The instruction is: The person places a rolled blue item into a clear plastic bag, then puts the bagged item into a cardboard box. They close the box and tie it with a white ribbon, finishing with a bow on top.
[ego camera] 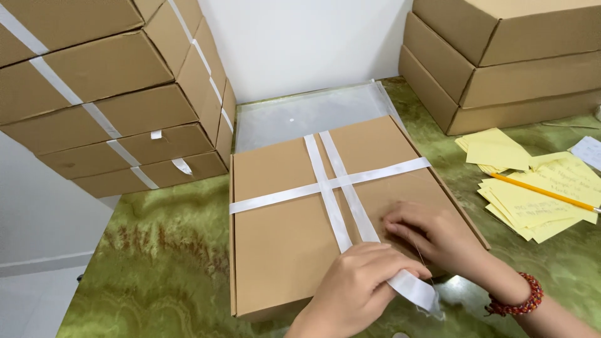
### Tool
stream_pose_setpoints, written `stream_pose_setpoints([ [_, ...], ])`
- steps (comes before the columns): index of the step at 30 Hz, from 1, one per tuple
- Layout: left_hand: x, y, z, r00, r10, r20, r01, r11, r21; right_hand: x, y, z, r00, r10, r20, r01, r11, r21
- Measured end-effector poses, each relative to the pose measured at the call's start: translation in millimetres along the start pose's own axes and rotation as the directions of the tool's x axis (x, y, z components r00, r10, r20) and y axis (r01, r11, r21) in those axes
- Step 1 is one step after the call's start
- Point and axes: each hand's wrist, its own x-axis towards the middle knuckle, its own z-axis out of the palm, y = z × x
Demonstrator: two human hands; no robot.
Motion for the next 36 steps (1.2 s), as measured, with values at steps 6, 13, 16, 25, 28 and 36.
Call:
stream_pose_setpoints([
  [6,13,15,-10,0.973,-0.22,-0.068,0.177,0.904,-0.389,-34,-25,-4,0.963,0.239,0.127,-0.269,0.899,0.346],
  [13,32,-3,-8,0.732,-0.621,-0.281,0.211,0.599,-0.773,-41,-51,-35,0.953,0.051,0.3,-0.213,0.815,0.539],
  [16,44,-1,-14,0.797,-0.557,-0.234,-0.018,0.365,-0.931,-44,-49,-41,0.968,0.063,0.241,-0.21,0.728,0.653],
  [25,54,-36,-8,0.703,-0.711,-0.018,-0.229,-0.203,-0.952,-35,-45,-33,0.992,0.112,-0.064,0.018,0.376,0.926],
  [28,51,-46,2,0.663,-0.748,0.036,-0.201,-0.224,-0.954,-15,-59,-32,0.979,0.141,-0.148,0.099,0.307,0.946],
  [36,45,-37,-11,0.506,-0.855,0.114,0.064,-0.095,-0.993,-13,-25,-37,0.992,-0.036,-0.124,0.042,0.998,0.042],
])
